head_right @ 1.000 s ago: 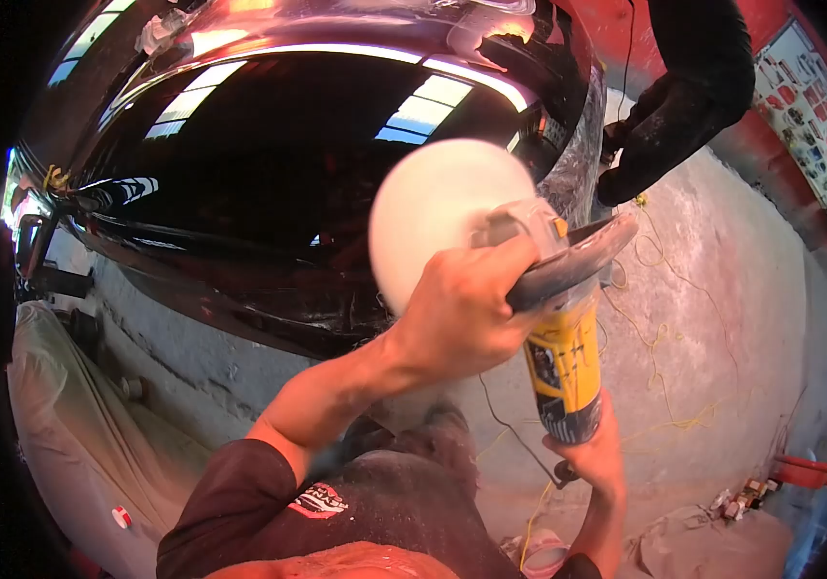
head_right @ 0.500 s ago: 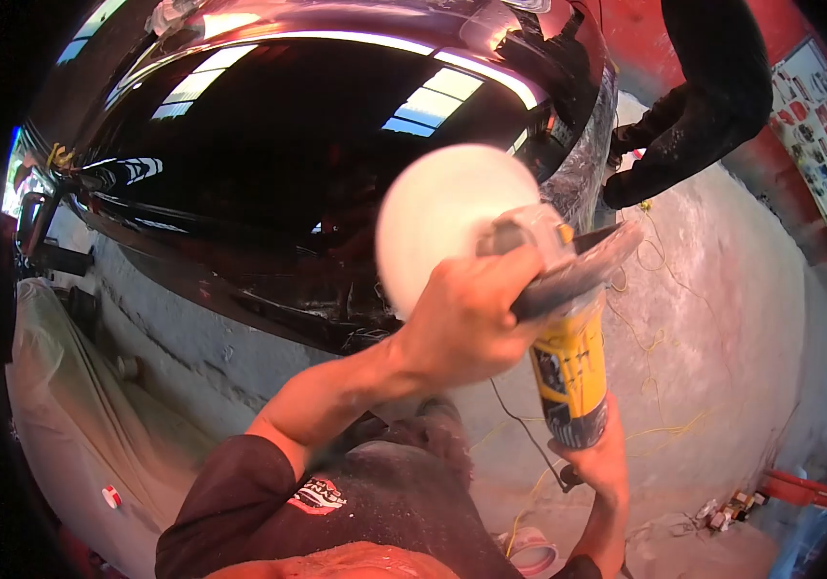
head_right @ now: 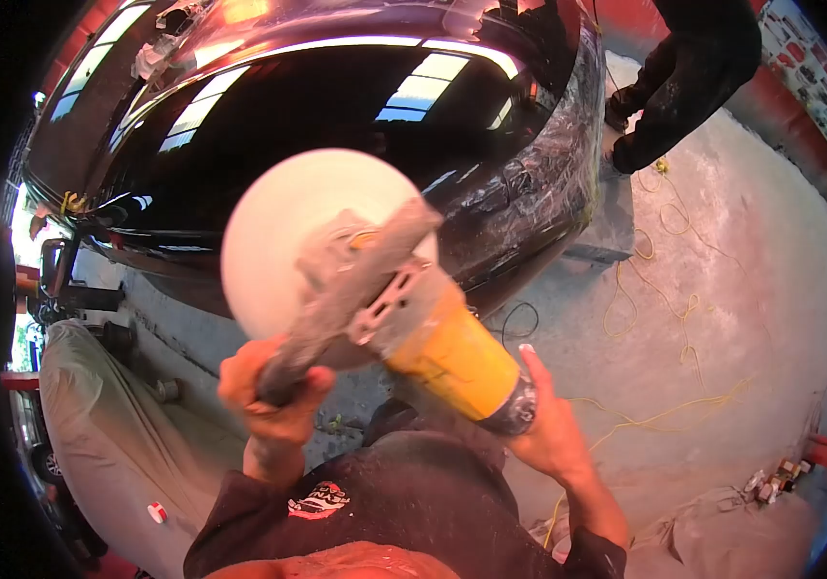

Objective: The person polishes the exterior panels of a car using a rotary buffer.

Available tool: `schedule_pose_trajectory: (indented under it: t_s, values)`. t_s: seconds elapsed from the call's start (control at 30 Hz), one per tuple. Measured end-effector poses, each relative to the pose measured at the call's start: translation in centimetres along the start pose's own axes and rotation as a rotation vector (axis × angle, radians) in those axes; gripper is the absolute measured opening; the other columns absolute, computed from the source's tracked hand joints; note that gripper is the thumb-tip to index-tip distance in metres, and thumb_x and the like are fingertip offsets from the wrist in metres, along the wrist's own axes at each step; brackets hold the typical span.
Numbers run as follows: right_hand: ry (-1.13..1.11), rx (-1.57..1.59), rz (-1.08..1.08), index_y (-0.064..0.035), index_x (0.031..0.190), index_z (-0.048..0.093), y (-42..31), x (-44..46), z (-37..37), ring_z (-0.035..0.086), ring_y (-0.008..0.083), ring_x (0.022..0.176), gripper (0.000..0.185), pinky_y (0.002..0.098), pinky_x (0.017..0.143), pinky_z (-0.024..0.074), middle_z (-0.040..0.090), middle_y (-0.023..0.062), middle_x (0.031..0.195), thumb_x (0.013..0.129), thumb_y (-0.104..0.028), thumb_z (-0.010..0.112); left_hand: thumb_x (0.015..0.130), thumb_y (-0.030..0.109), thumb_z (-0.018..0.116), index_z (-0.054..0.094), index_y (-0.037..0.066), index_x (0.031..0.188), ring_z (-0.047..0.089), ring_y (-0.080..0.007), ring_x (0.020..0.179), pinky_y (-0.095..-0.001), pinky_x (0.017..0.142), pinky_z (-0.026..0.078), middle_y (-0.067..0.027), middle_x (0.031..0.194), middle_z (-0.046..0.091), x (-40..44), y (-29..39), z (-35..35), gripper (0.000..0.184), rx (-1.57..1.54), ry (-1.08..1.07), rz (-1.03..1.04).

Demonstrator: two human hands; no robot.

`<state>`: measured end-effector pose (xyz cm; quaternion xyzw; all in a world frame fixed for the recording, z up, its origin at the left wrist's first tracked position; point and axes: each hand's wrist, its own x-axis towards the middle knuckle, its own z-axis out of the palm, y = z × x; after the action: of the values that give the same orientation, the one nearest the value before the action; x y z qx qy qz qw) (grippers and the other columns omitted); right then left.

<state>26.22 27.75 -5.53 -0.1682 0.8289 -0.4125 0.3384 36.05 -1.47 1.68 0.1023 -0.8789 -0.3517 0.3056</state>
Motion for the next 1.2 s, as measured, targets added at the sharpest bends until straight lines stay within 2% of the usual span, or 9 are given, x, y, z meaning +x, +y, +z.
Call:
schedule_pose_trajectory:
  t_s: [0.17, 0.33, 0.57, 0.63, 0.7, 0.73, 0.9, 1.03, 1.2]
  values:
    - [-0.314, 0.106, -0.423, -0.0072, 0.158, 0.032, 1.4, 2.9, -1.2, 0.063, 0.0413, 0.108, 0.094, 0.0446, 0.093, 0.0496, 0.065, 0.0210, 0.123, 0.084, -0.035, 0.082, 0.079, 0.036, 0.090, 0.057, 0.001, 0.080, 0.058, -0.0167, 0.056, -0.0308, 0.052, 0.047, -0.0068, 0.063, 0.060, -5.3, 1.8, -4.4, 0.048, -0.370, 0.426, -0.408]
    - [0.633, -0.609, -0.796, -0.0004, 0.149, 0.046, -4.2, 17.4, -0.4, 0.053, 0.0348, 0.120, 0.055, 0.0440, 0.104, 0.0393, 0.055, 0.0201, 0.139, 0.098, -0.015, 0.059, 0.080, 0.041, 0.089, 0.046, 0.004, 0.079, 0.050, -0.0167, 0.052, -0.0307, 0.049, 0.042, -0.0058, 0.059, 0.051, -9.1, 3.7, -9.0, 0.056, -0.314, 0.536, -0.247]
    - [0.761, -0.822, -0.713, -0.0080, 0.143, 0.055, -5.6, 23.5, 5.3, 0.043, 0.0423, 0.128, 0.052, 0.0531, 0.100, 0.0452, 0.051, 0.0092, 0.150, 0.091, -0.006, 0.053, 0.078, 0.037, 0.091, 0.050, 0.002, 0.081, 0.045, -0.0163, 0.051, -0.0297, 0.049, 0.040, -0.0026, 0.059, 0.046, -13.9, 2.2, -12.2, 0.054, -0.308, 0.676, -0.271]
    - [0.793, -0.809, -0.667, -0.0023, 0.141, 0.056, -7.0, 23.4, 4.3, 0.052, 0.0275, 0.133, 0.052, 0.0459, 0.112, 0.0324, 0.059, 0.0152, 0.142, 0.089, -0.001, 0.052, 0.081, 0.034, 0.089, 0.052, 0.001, 0.084, 0.043, -0.0140, 0.050, -0.0294, 0.050, 0.038, -0.0015, 0.061, 0.045, -14.5, 1.6, -12.9, 0.049, -0.315, 0.656, -0.270]
    - [0.922, -0.818, -0.706, -0.0009, 0.137, 0.059, -6.4, 26.8, 2.6, 0.056, 0.0289, 0.127, 0.050, 0.0444, 0.110, 0.0337, 0.062, 0.0146, 0.138, 0.088, 0.000, 0.051, 0.087, 0.027, 0.084, 0.053, 0.002, 0.090, 0.037, -0.0092, 0.047, -0.0290, 0.052, 0.035, 0.0013, 0.062, 0.041, -14.9, 0.7, -13.4, 0.040, -0.314, 0.616, -0.225]
    - [0.952, -0.854, -0.716, -0.0097, 0.135, 0.062, -6.6, 27.4, 3.0, 0.047, 0.0422, 0.122, 0.048, 0.0506, 0.101, 0.0459, 0.057, 0.0059, 0.144, 0.088, -0.005, 0.054, 0.087, 0.027, 0.084, 0.054, 0.001, 0.091, 0.037, -0.0091, 0.047, -0.0290, 0.053, 0.035, 0.0013, 0.062, 0.042, -15.2, 0.3, -13.8, 0.040, -0.325, 0.602, -0.237]
    - [0.611, -0.721, -0.921, -0.0021, 0.129, 0.062, -8.9, 19.2, 9.5, 0.058, 0.0299, 0.122, 0.040, 0.0437, 0.112, 0.0328, 0.062, 0.0168, 0.136, 0.090, 0.000, 0.056, 0.078, 0.033, 0.091, 0.055, -0.001, 0.081, 0.050, -0.0143, 0.056, -0.0266, 0.051, 0.038, -0.0084, 0.067, 0.056, -14.0, 0.6, -13.9, 0.050, -0.364, 0.640, -0.387]
    - [0.415, -0.270, -0.882, -0.0076, 0.140, 0.056, -7.5, 12.6, 9.2, 0.050, 0.0378, 0.128, 0.048, 0.0455, 0.105, 0.0447, 0.055, 0.0165, 0.142, 0.093, -0.017, 0.064, 0.080, 0.030, 0.089, 0.058, -0.002, 0.085, 0.051, -0.0129, 0.057, -0.0270, 0.052, 0.039, -0.0051, 0.066, 0.055, -12.7, 0.2, -13.7, 0.045, -0.404, 0.482, -0.300]
    - [-0.495, 0.422, -0.479, -0.0039, 0.162, 0.020, 0.4, 2.6, 10.7, 0.042, 0.0295, 0.143, 0.111, 0.0417, 0.118, 0.0339, 0.045, 0.0167, 0.155, 0.079, -0.037, 0.087, 0.079, 0.026, 0.090, 0.069, 0.001, 0.090, 0.058, -0.0075, 0.064, -0.0248, 0.058, 0.045, -0.0011, 0.072, 0.066, -8.9, -0.7, -11.6, 0.035, -0.432, 0.272, -0.293]
